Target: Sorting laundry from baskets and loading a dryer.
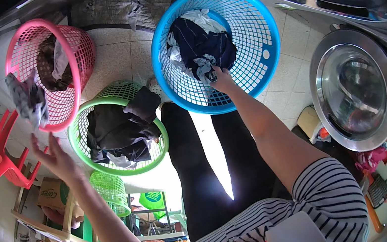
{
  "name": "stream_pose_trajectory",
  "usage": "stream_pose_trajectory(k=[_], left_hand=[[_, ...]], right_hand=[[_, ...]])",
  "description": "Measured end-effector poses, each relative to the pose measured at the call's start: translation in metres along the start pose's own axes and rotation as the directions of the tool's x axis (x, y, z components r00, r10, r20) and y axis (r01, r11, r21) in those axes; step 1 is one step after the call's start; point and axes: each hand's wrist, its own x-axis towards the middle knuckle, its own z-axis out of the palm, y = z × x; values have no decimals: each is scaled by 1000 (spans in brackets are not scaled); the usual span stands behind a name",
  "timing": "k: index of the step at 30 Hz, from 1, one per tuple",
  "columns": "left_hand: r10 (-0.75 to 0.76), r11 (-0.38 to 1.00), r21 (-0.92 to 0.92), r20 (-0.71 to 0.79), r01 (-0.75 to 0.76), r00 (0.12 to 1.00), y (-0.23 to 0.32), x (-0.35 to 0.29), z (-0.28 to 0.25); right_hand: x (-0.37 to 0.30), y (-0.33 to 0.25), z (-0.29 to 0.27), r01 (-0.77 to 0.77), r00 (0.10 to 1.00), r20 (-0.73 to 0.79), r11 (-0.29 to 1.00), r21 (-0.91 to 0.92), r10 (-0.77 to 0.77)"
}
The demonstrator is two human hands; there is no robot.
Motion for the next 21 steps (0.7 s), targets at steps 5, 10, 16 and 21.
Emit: stream_pose_trajectory(k=[5, 10, 16, 21], left_hand=[[138, 988, -102, 304, -112, 943, -81, -105, 80], [-50, 998, 4, 500, 56, 865, -79, -175, 113], [-419, 781, -368, 292, 505, 860, -96, -143, 98], [-480, 806, -464, -152, 366, 864, -62, -99, 28]], right_hand=[[54, 14, 44, 306, 941, 224, 924, -231, -255], [1, -18, 35, 151, 972, -184, 988, 25, -144], [-153, -126, -38, 695, 717, -225, 652, 304, -660], [-214, -199, -45, 583, 428, 386, 576, 573, -817]])
